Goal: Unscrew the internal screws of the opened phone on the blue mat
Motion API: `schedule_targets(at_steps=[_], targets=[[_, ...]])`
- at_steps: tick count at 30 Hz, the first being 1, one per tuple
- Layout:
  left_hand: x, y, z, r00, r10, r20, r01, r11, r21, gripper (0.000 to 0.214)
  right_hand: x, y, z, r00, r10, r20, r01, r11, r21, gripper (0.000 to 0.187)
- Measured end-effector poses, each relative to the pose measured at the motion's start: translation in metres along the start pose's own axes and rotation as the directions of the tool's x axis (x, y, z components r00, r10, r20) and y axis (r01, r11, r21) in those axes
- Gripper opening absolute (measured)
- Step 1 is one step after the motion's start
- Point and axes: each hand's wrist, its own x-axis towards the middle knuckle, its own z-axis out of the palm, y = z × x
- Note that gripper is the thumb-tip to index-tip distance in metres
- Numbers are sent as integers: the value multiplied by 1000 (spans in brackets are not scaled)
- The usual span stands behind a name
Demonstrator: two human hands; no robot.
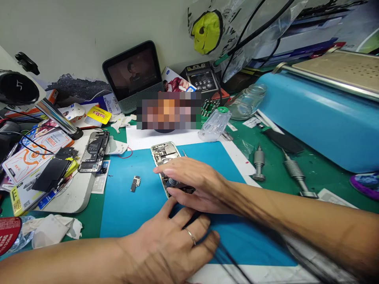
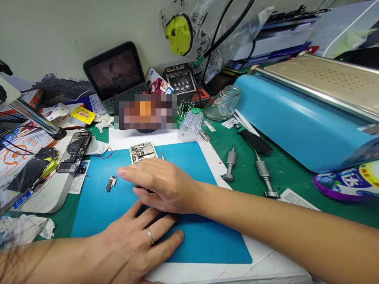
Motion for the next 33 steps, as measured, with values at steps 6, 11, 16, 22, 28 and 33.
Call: schedule_targets(at_steps=[6, 11, 16, 22, 28, 33], targets=[[-1, 0, 1, 1000, -5, -7, 5, 1000, 4, 61, -2, 2, 1, 1000, -6, 2, 6, 1000, 0, 68], [0, 0, 3, 1000, 5, -21, -5, 1000, 11, 62, -3, 2, 1, 1000, 11, 17, -11, 1000, -6, 67], [0, -1, 4, 999, 13, -35, -13, 1000, -1, 62, -1, 0, 0, 1000, 23, 3, -23, 1000, -8, 64], [0, -3, 8, 996, 37, -77, -37, 999, 2, 64, -6, 1, 3, 992, 105, -64, -104, 994, 26, 62], [0, 0, 7, 997, 21, -68, -20, 1000, 14, 64, -11, -1, 4, 974, 166, -154, -155, 984, 82, 70], [0, 6, 5, 999, -33, -43, 36, 998, 61, 58, -14, 2, 5, 959, 212, -185, -204, 977, 61, 65]])
